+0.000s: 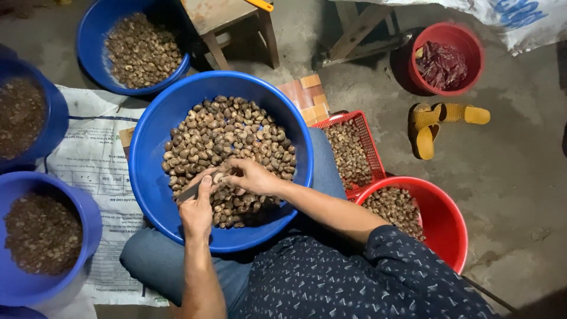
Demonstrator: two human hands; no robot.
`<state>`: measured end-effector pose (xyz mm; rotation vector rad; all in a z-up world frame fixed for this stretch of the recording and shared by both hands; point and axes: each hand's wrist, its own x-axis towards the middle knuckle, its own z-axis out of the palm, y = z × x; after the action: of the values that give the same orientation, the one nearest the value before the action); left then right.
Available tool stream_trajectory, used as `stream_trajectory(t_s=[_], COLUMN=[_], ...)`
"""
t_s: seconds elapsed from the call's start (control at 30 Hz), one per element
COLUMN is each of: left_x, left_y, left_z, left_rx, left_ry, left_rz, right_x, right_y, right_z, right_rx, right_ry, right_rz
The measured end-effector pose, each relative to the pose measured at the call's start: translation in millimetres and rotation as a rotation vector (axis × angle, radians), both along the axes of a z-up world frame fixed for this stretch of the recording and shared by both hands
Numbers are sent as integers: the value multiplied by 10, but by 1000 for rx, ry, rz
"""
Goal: The person sits cross-legged on the floor with a large blue basin of nuts on their lap. Using a small knife, they peel the outer skin off individual nuts and drop the peeled nuts into a red basket to the right.
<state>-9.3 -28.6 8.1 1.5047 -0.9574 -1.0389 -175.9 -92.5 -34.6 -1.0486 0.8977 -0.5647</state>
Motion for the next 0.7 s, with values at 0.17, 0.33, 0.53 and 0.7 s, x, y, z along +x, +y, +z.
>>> stream_trajectory(t_s=[0.17,0.33,0.53,0.7], left_x=[16,-18,3,42], left_y=[19,-28,-41,-3], left_z=[-70,126,105,-18], left_rx=[17,101,124,83], left_ry=[27,-30,-42,50], left_rz=[-26,-85,-53,-3], right_x=[4,40,16,3], right_y=[11,-33,-31,-17], right_z=[-172,-141,-81,-52], right_rx=[116,157,99,31], right_ry=[-6,-28,-62,-83], right_rz=[-95,-112,-53,12])
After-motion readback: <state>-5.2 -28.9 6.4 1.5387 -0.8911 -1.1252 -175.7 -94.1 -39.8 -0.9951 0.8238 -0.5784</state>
